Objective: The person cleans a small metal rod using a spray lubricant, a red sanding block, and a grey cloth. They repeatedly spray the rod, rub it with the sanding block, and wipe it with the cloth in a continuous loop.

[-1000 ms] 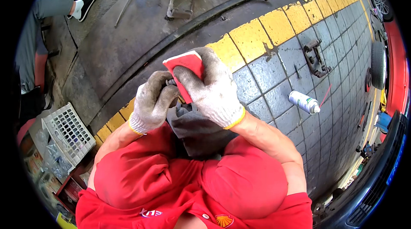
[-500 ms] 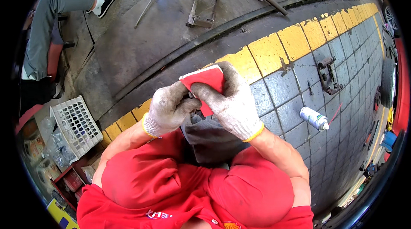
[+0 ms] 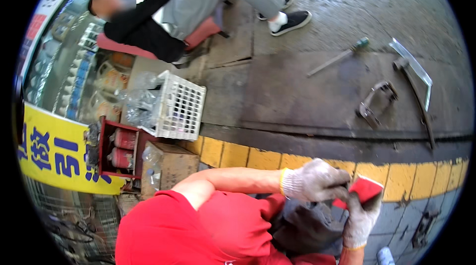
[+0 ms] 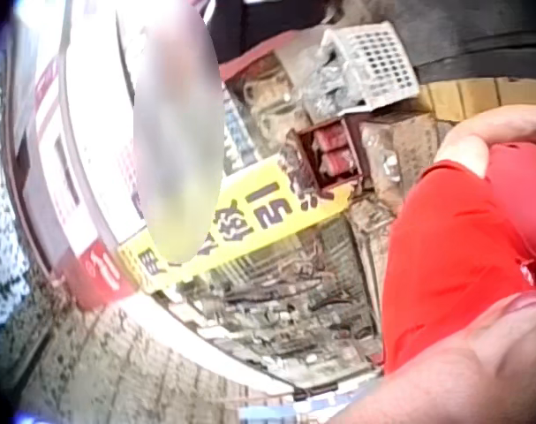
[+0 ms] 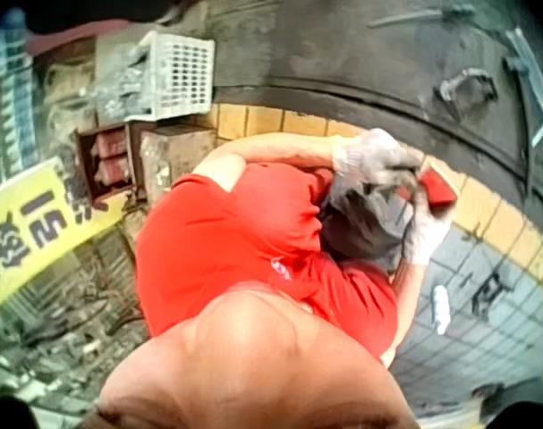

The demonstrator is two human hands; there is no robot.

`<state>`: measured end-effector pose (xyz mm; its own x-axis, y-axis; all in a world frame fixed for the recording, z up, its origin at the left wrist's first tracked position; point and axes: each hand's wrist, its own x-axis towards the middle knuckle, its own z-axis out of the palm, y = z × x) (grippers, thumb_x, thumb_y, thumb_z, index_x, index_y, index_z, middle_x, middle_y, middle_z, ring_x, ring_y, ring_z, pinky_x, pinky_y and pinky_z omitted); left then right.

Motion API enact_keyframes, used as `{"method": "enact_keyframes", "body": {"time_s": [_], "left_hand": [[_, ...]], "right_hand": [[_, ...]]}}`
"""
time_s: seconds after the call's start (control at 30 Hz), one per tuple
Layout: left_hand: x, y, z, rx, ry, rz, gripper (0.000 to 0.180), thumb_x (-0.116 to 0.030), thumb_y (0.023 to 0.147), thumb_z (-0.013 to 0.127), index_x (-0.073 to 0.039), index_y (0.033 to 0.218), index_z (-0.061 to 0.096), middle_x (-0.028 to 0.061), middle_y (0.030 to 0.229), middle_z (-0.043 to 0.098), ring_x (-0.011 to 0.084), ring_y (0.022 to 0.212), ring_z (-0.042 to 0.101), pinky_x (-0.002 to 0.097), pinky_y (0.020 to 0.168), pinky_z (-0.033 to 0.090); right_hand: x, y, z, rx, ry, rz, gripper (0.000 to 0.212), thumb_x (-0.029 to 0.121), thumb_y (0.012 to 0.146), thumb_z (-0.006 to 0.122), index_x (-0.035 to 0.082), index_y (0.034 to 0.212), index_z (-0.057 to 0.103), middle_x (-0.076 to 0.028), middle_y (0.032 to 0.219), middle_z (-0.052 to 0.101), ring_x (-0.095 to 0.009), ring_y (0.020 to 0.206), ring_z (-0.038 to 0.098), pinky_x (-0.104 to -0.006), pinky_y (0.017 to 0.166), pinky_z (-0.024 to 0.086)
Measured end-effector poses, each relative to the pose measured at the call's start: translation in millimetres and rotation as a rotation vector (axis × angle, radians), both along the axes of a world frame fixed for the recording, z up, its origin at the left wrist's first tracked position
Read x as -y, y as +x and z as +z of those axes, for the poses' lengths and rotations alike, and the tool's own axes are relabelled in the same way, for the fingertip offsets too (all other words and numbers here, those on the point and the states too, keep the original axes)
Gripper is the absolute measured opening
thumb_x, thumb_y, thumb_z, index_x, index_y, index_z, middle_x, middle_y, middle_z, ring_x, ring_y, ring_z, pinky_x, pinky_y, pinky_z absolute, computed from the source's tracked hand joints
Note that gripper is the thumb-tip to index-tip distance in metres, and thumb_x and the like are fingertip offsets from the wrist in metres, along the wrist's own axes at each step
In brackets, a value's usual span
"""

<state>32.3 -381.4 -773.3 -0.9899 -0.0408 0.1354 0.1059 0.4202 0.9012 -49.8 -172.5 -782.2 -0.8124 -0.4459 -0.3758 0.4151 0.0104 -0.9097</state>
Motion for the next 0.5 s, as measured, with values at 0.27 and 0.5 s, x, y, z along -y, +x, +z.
{"method": "enact_keyframes", "body": {"time_s": [0.27, 0.5], "left_hand": [[8.8, -2.9, 0.8, 0.041, 0.020, -0.135, 0.034, -0.039, 0.099, 0.075, -0.007, 0.098, 0.064, 0.0204, 0.077, 0.066, 0.0466, 0.075, 0.066, 0.0510, 0.063, 0.051], [-7.9, 3.3, -4.0, 0.172, 0.186, -0.012, 0.038, -0.038, 0.105, 0.071, -0.004, 0.091, 0.063, 0.0199, 0.072, 0.063, 0.0419, 0.065, 0.063, 0.0470, 0.059, 0.048]], "right_hand": [[-2.0, -5.4, 3.1, 0.335, -0.149, 0.073, 0.042, 0.007, 0.089, 0.072, 0.004, 0.129, 0.062, -0.005, 0.112, 0.067, -0.018, 0.099, 0.067, -0.0345, 0.088, 0.057], [4.8, -4.9, 19.5, -0.103, 0.041, 0.058, 0.038, -0.002, 0.091, 0.077, 0.005, 0.125, 0.061, -0.004, 0.116, 0.065, -0.015, 0.104, 0.061, -0.0316, 0.095, 0.052]]}}
